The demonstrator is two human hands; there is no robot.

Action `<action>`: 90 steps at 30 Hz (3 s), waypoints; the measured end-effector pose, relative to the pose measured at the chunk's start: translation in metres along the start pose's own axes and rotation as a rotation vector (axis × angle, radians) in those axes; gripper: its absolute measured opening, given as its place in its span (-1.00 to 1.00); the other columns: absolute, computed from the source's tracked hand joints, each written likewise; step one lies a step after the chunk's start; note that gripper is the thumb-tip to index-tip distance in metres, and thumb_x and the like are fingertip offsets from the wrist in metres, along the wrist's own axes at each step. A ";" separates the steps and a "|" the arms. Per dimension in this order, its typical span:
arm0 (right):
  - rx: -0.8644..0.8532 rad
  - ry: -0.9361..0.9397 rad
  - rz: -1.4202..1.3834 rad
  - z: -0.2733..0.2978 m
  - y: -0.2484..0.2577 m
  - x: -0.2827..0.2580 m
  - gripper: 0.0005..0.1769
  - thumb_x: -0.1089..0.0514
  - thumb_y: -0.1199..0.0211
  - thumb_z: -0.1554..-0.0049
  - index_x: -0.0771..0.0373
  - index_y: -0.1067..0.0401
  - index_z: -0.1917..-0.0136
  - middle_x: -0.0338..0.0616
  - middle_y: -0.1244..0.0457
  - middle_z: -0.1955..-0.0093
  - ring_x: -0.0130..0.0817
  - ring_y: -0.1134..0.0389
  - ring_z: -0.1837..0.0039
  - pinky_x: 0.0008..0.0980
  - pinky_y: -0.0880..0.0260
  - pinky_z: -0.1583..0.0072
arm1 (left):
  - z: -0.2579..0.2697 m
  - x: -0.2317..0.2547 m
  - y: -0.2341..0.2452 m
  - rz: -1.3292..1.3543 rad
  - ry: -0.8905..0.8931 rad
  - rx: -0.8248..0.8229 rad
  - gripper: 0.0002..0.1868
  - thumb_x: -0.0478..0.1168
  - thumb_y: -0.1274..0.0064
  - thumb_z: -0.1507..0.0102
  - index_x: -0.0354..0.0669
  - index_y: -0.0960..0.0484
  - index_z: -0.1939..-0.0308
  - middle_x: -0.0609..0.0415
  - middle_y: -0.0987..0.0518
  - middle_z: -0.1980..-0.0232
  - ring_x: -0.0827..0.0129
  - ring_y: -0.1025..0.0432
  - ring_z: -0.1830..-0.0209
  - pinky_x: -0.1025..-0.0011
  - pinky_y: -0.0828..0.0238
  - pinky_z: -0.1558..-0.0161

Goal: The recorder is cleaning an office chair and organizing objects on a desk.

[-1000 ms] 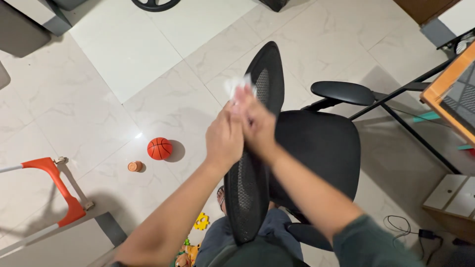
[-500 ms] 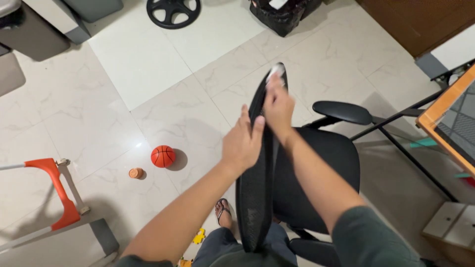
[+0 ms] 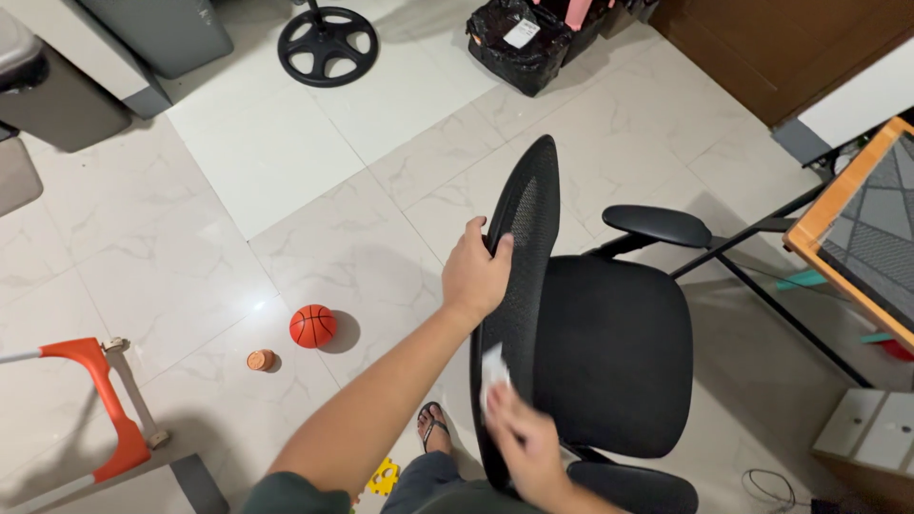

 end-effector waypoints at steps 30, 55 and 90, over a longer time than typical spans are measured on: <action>0.184 -0.745 -0.658 -0.253 0.059 0.334 -0.28 -0.26 0.31 -0.35 0.30 -0.28 -0.43 0.01 -0.34 -0.28 -0.10 -0.37 -0.27 -0.13 -0.38 -0.32 | 0.012 0.011 -0.008 -0.357 -0.054 -0.116 -0.49 -0.06 -0.05 -0.29 -0.25 -0.36 -0.23 -0.24 -0.65 0.33 -0.19 -0.55 0.31 -0.02 -0.45 0.22; 0.202 0.352 0.221 -0.237 0.012 -0.045 -0.43 0.38 0.07 -0.33 0.44 -0.07 -0.59 0.26 0.00 -0.65 0.08 0.04 -0.72 -0.15 0.11 -0.68 | -0.029 -0.008 -0.004 -0.213 -0.007 -0.037 -0.30 0.19 0.55 -0.45 -0.22 -0.64 0.01 -0.37 -0.63 0.20 -0.33 -0.48 0.09 -0.12 -0.34 0.00; 0.297 -0.115 -0.325 -0.091 0.068 -0.063 -0.71 0.22 -0.39 -0.20 0.34 -0.47 -0.17 0.11 -0.29 -0.18 -0.10 -0.35 -0.23 -0.12 -0.38 -0.23 | 0.099 -0.013 -0.008 0.691 -0.446 -0.502 -0.71 -0.19 0.07 -0.48 -0.37 -0.58 -0.11 -0.01 -0.59 0.06 0.38 -0.46 0.09 0.35 -0.39 0.04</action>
Point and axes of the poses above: each hand's wrist, its own z-axis away from the middle knuckle, its own y-axis out of the back of the hand, x = y × z, the point moved 6 cm from there along -z, towards the middle knuckle
